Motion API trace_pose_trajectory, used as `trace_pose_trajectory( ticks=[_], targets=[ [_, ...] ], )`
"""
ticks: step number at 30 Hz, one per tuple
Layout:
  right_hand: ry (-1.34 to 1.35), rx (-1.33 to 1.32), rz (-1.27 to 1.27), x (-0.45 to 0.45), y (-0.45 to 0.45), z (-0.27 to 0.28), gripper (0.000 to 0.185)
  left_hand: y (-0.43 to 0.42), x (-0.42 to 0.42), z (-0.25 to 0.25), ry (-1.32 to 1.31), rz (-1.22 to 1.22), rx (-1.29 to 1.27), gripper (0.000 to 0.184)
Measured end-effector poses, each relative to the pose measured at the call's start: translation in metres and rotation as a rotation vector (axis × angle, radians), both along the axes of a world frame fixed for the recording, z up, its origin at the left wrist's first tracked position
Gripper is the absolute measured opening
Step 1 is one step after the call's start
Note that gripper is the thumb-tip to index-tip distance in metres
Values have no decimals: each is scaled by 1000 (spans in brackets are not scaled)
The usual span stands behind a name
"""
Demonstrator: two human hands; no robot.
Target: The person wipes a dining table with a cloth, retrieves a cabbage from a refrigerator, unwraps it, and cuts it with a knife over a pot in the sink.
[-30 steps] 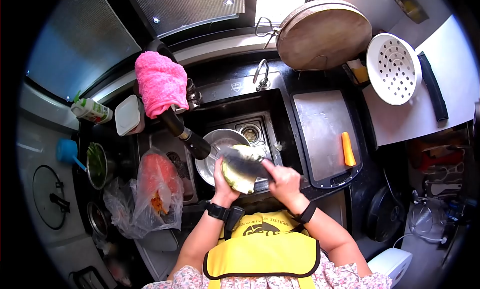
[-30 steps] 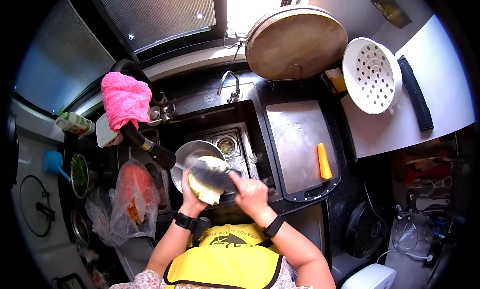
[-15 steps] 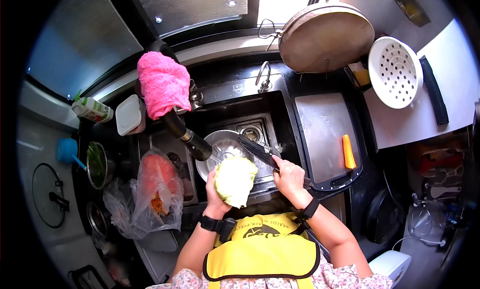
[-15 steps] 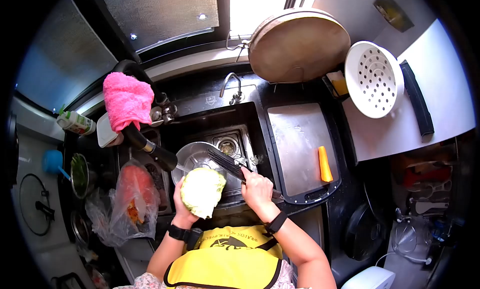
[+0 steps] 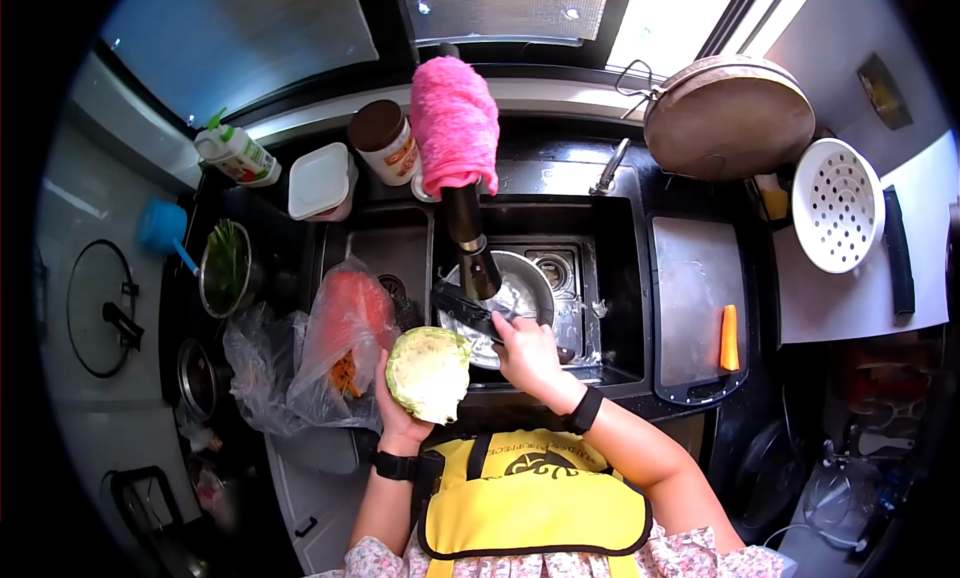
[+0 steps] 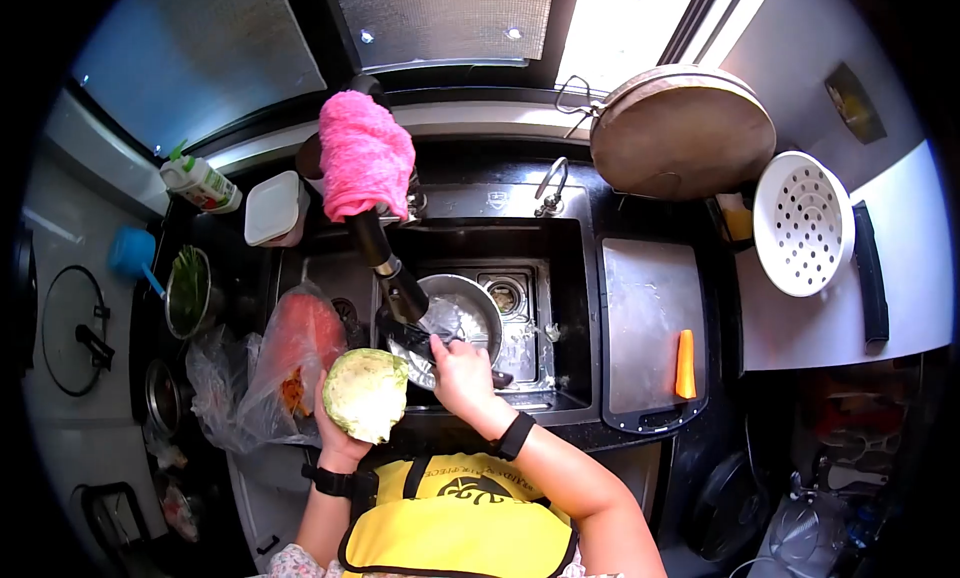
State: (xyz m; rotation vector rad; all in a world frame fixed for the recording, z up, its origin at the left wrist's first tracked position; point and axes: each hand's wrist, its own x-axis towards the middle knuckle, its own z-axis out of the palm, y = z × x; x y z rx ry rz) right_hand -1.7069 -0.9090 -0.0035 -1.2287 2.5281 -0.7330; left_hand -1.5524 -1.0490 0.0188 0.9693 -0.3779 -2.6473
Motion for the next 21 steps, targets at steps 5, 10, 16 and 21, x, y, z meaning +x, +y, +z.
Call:
trace_pose_trajectory(
  ticks=[5,10,16,21],
  targets=[
    [-1003,-362,-503,-15,7,-2,27,-3,-10,7,79,-125,-1,83],
    [-1039,-531,-663,-37,41,22,14,-1,-56,11,224,-203,85,70],
    [-901,-467,-652,-45,94,50,18,11,-104,-11,69,-240,169,69],
    [-644,-466,-480,-19,123,71,10,28,-123,-29,226,-248,188,72]
  ],
)
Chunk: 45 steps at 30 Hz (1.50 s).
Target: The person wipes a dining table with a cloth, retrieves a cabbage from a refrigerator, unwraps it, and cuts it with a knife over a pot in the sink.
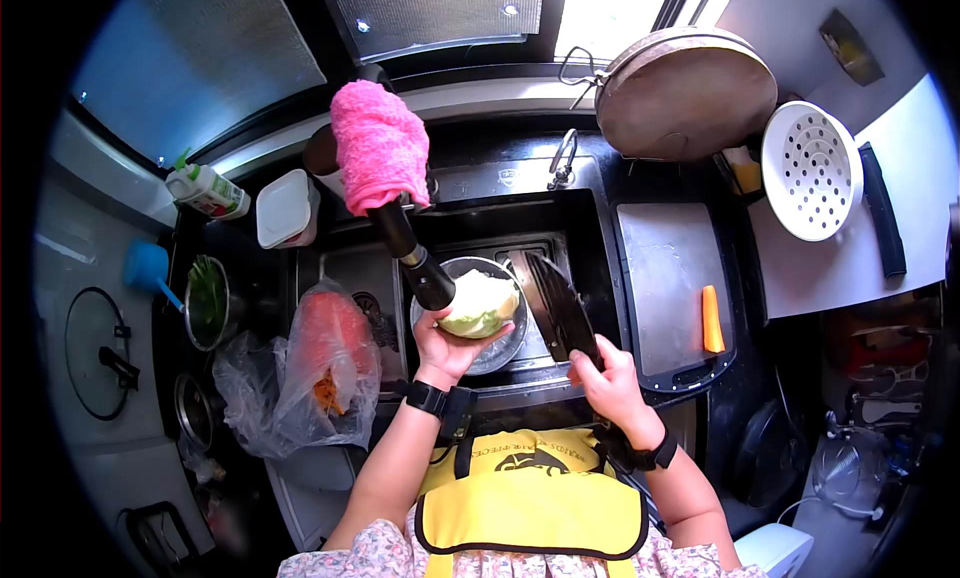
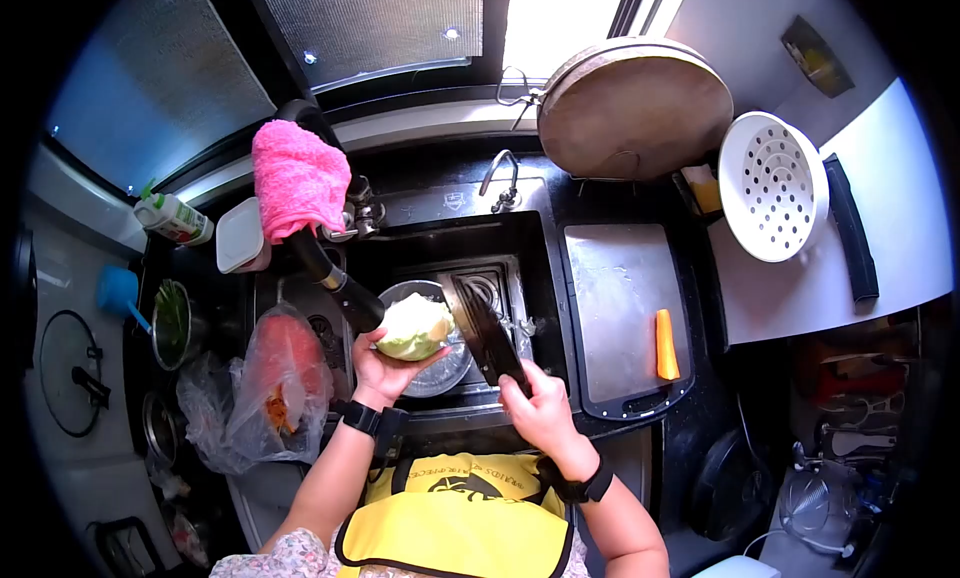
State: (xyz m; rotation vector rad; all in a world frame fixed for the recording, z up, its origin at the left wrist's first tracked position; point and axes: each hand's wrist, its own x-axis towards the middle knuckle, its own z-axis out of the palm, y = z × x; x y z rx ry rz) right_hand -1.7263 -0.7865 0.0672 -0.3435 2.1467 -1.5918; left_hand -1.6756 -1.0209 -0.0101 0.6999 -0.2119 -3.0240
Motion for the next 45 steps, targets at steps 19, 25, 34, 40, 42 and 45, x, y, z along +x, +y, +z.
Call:
trace_pose_trajectory(
  ticks=[19,25,34,40,42,45],
  targets=[
    [517,228,175,23,-26,-6,12,18,-9,-9,-276,312,-273,42],
    [449,231,181,18,-33,-11,9,21,-10,-11,-309,295,-263,37],
    [360,249,223,12,-33,-2,13,12,-16,-23,-296,345,-291,40],
    [416,285,192,9,-42,-5,13,24,-18,-19,-362,260,-202,39],
    [402,265,172,9,-44,-15,13,23,-18,-16,-422,247,-211,36],
    [392,279,228,15,-33,-8,13,20,-15,-13,-376,284,-273,34]
  ],
)
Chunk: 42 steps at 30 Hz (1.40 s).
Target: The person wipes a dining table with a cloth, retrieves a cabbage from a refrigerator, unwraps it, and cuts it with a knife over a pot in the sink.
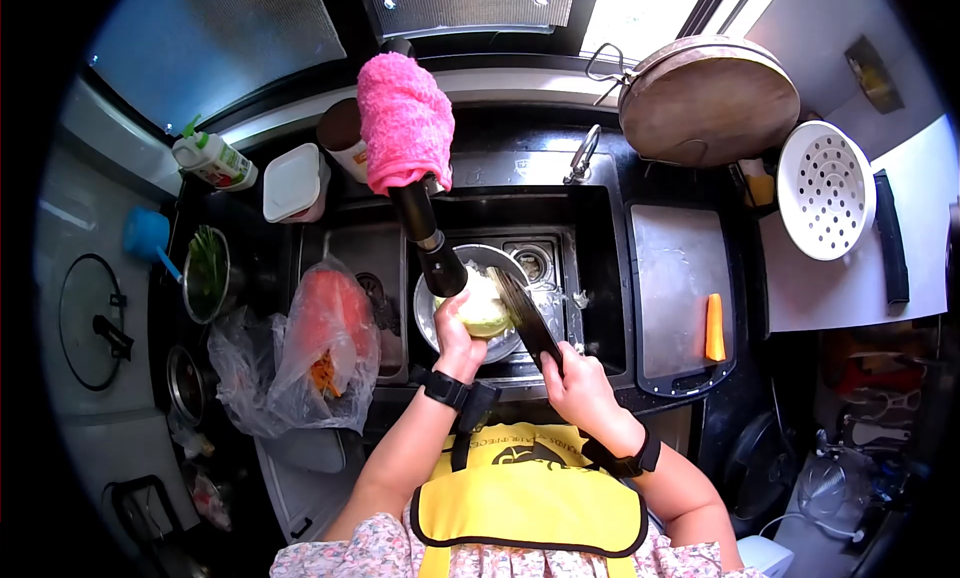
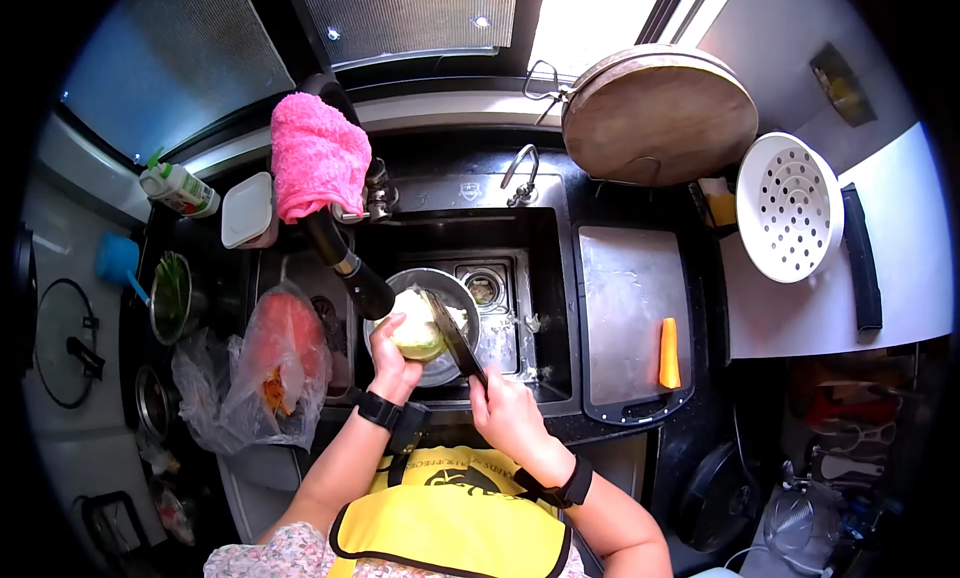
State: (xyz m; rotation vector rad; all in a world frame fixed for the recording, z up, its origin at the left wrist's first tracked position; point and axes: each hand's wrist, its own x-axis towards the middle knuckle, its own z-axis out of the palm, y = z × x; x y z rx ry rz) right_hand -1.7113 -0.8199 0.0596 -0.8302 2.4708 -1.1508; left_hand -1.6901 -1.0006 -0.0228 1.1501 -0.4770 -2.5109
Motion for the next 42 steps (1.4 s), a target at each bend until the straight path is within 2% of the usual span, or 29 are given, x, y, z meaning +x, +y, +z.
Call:
trace_pose_trajectory(
  ticks=[4,5,9,12,13,16,18,25,32,38,42],
  targets=[
    [30,2,-33,-2,-8,-13,15,2,-1,13,-23,15,28,33],
    [80,-2,-45,0,-10,-21,15,-3,-2,2,5,3,-24,32],
    [-19,-27,-38,-2,-14,1,13,-16,0,-13,53,-26,-85,34],
    [-1,-124,-79,-10,-2,16,8,-20,-2,-25,62,19,17,37],
    [-10,-139,-107,-11,1,21,6,-18,-2,-19,40,12,-24,39],
    [-49,-188,-139,-12,-1,27,9,-9,5,1,9,-3,172,36],
    [-33,-205,-130,-8,-4,18,10,-3,1,-9,20,-26,112,32],
    [84,-126,-112,2,-4,4,7,15,-2,1,42,1,104,28],
    [9,-2,-72,9,6,2,9,12,-3,2,54,-16,-44,30],
    [65,-54,-83,0,-5,-7,10,3,-5,13,18,-100,-3,32],
    [-124,-3,-60,1,6,12,12,3,-7,9,42,-106,20,35]
  ],
)
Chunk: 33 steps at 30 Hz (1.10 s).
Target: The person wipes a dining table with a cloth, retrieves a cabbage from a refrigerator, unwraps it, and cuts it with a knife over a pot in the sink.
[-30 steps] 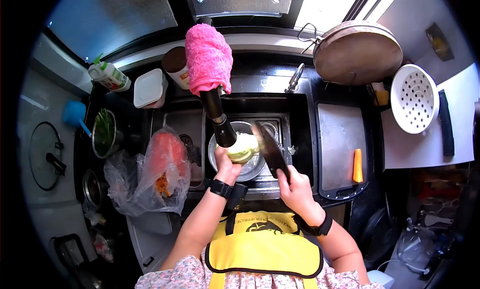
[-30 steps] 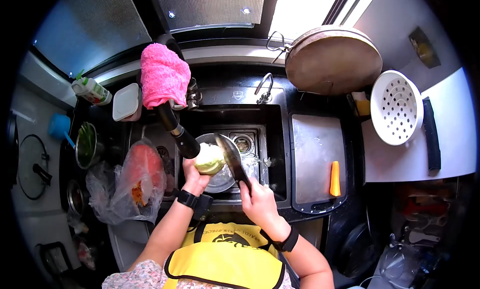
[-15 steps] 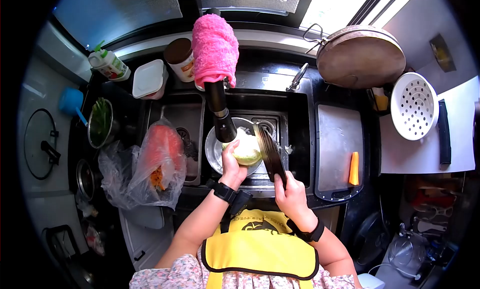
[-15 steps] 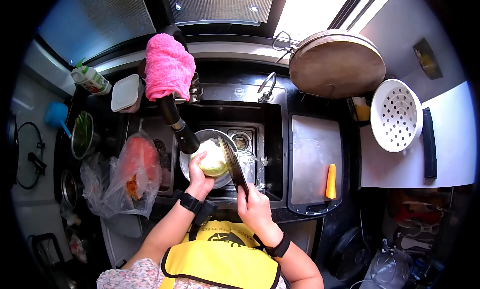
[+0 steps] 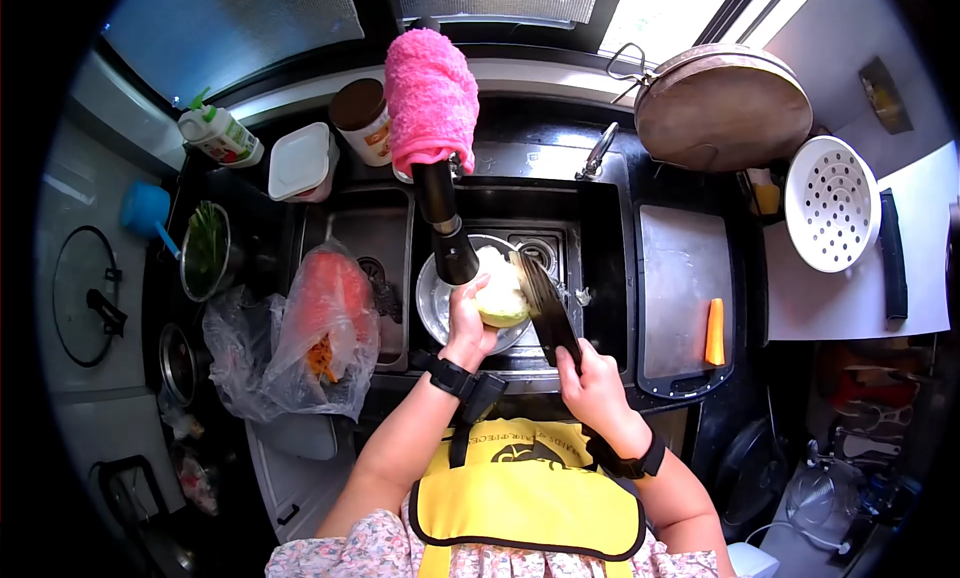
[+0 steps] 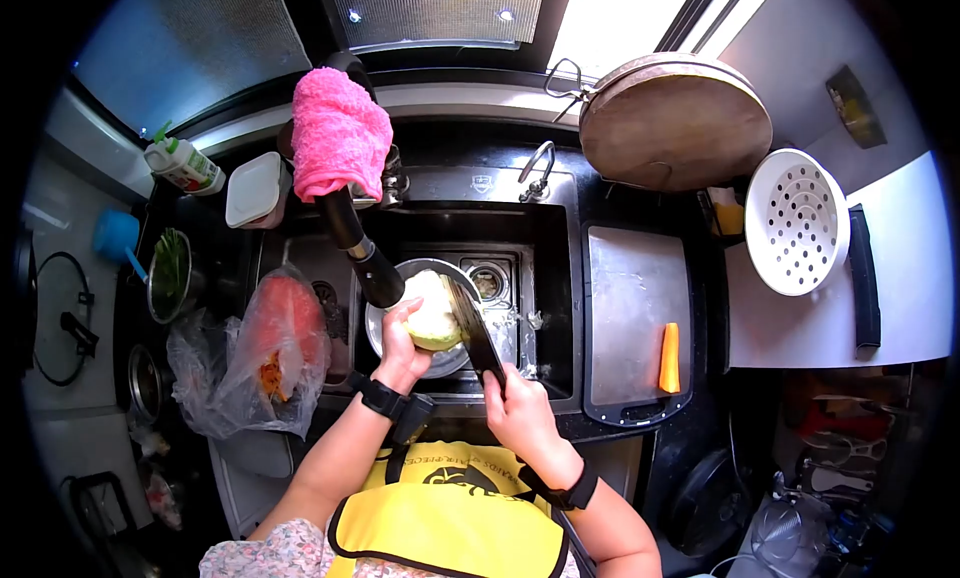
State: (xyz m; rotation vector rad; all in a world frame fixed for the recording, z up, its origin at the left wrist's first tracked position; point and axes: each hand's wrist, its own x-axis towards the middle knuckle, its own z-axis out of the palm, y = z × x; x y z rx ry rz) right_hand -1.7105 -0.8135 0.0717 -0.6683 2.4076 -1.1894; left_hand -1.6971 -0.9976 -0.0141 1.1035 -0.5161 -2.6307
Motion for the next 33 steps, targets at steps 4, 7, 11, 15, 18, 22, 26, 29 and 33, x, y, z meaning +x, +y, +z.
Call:
trace_pose_trajectory(
  ticks=[4,7,11,15,18,22,26,29,33],
  targets=[
    [78,26,-1,4,6,4,10,11,-5,-1,112,14,4,37],
    [90,29,-6,6,7,5,10,12,-3,-5,135,-8,12,47],
    [59,1,-24,7,11,7,11,13,-3,-1,151,-14,-7,48],
    [77,-15,-30,9,12,5,10,11,-4,1,160,-17,-50,47],
    [26,-19,-50,14,11,8,10,9,-2,10,164,-27,-31,43],
    [-37,-49,-74,12,14,19,8,-1,-2,-8,177,-13,-138,49],
    [178,-134,45,-1,26,16,15,-19,9,-11,120,-108,-186,51],
    [498,138,289,-21,40,21,38,-21,9,4,188,-163,-148,53],
    [651,169,417,-32,52,17,52,-23,16,0,278,-285,-28,62]
  ],
)
